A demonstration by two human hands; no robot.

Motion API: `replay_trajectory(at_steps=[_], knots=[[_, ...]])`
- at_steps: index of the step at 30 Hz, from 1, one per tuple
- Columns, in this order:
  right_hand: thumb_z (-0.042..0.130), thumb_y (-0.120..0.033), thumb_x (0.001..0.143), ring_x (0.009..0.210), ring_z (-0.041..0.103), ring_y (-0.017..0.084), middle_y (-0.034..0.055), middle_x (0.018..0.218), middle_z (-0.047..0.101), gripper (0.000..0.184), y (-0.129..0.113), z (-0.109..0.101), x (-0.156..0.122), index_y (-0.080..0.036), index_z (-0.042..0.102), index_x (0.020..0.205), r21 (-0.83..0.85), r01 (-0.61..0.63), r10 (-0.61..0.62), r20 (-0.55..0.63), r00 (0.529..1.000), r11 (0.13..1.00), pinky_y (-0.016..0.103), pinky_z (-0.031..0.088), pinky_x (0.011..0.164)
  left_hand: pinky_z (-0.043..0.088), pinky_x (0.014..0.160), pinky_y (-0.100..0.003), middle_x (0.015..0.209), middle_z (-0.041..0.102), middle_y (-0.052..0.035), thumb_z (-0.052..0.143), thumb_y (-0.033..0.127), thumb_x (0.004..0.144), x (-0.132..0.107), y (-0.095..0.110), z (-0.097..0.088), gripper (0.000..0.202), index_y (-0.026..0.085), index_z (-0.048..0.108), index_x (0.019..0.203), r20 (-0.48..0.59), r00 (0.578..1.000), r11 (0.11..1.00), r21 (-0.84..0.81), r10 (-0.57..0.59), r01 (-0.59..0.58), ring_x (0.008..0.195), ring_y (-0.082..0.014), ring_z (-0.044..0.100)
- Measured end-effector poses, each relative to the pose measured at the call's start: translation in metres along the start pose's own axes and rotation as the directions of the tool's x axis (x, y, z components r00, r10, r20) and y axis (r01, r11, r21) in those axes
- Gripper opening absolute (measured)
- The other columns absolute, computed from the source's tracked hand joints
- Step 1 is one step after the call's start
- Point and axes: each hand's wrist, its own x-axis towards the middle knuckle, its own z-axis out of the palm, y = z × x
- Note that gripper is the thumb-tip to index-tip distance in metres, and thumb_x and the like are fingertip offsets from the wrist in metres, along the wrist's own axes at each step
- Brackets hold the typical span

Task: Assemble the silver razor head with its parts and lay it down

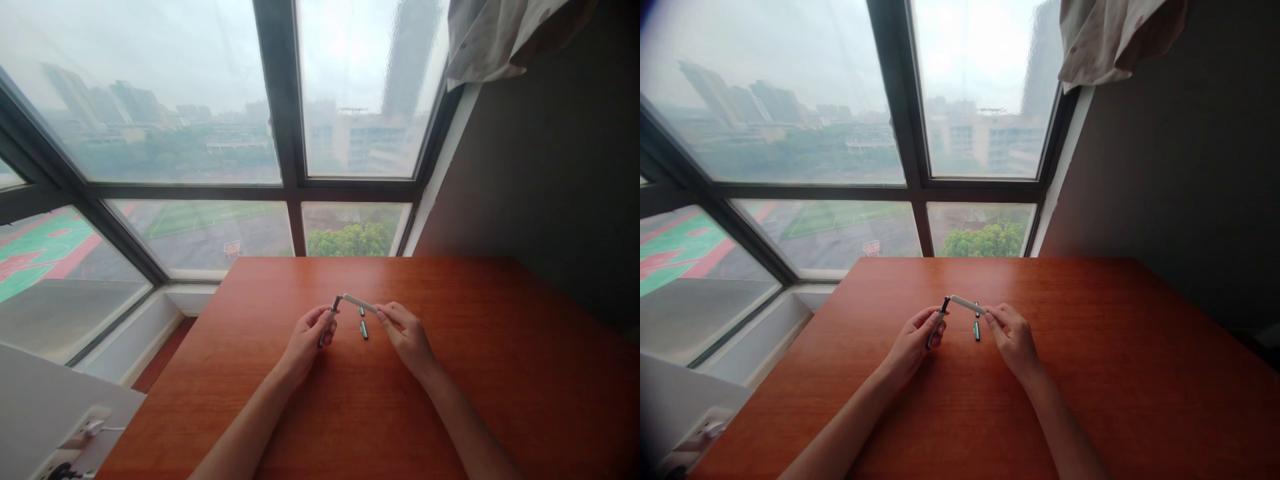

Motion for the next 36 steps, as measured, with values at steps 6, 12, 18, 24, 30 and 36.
replay_trajectory(at_steps=[6,12,18,24,30,36], knots=[[0.049,-0.036,0.091,0.078,0.060,0.019,0.0050,0.083,0.064,0.028,-0.0011,-0.0001,0.0002,-0.020,0.071,0.096,0.064,-0.014,0.015,-0.007,1.000,0.998,0.027,0.045,0.070,0.028,0.048,-0.020,0.067,0.054,0.0000,0.067,0.045,0.077,0.0011,0.0000,-0.0021,0.036,0.014,0.063,0.094,-0.016,0.999,0.999,0.008,0.034,-0.034,0.051,-0.0069,0.040],[0.048,-0.038,0.092,0.081,0.060,0.019,0.0051,0.084,0.065,0.030,-0.0004,0.0033,0.0000,-0.019,0.071,0.096,0.109,-0.023,0.018,0.044,0.999,0.994,0.027,0.046,0.069,0.033,0.054,-0.022,0.073,0.060,-0.0035,0.070,0.043,0.075,0.0007,-0.0006,-0.0015,0.035,0.015,0.064,0.095,-0.014,0.999,0.999,0.019,0.039,-0.039,0.058,-0.0099,0.046],[0.047,-0.038,0.092,0.077,0.059,0.019,0.0047,0.081,0.065,0.031,0.0031,0.0049,-0.0005,-0.019,0.071,0.098,0.086,-0.042,0.038,0.045,0.998,0.995,0.027,0.045,0.069,0.034,0.056,-0.023,0.074,0.060,-0.0035,0.072,0.042,0.073,0.0006,0.0002,-0.0017,0.036,0.015,0.065,0.095,-0.048,0.998,0.999,0.012,0.042,-0.042,0.061,-0.0107,0.047],[0.048,-0.040,0.091,0.079,0.059,0.020,0.0053,0.084,0.066,0.032,0.0068,0.0030,-0.0001,-0.019,0.071,0.099,0.072,-0.049,0.049,0.002,0.999,0.996,0.028,0.046,0.069,0.036,0.060,-0.024,0.075,0.061,-0.0042,0.074,0.043,0.070,0.0002,0.0006,-0.0018,0.038,0.015,0.066,0.095,-0.065,0.996,0.998,0.020,0.064,-0.062,0.064,-0.0123,0.050],[0.048,-0.039,0.091,0.073,0.056,0.017,0.0031,0.077,0.062,0.030,-0.0005,0.0018,0.0002,-0.019,0.071,0.094,0.118,-0.037,0.033,0.040,0.999,0.992,0.026,0.044,0.065,0.038,0.064,-0.025,0.078,0.063,-0.0052,0.072,0.041,0.073,0.0014,-0.0008,-0.0043,0.035,0.016,0.067,0.096,-0.071,0.992,0.994,0.050,0.100,-0.097,0.068,-0.0138,0.051],[0.047,-0.039,0.092,0.076,0.059,0.019,0.0043,0.080,0.065,0.032,0.0016,0.0019,0.0004,-0.019,0.071,0.099,0.075,-0.043,0.042,0.016,0.999,0.996,0.026,0.045,0.066,0.038,0.064,-0.025,0.075,0.063,-0.0047,0.074,0.040,0.071,0.0015,-0.0010,-0.0046,0.034,0.016,0.068,0.093,-0.082,0.991,0.994,0.040,0.102,-0.099,0.067,-0.0144,0.052]])
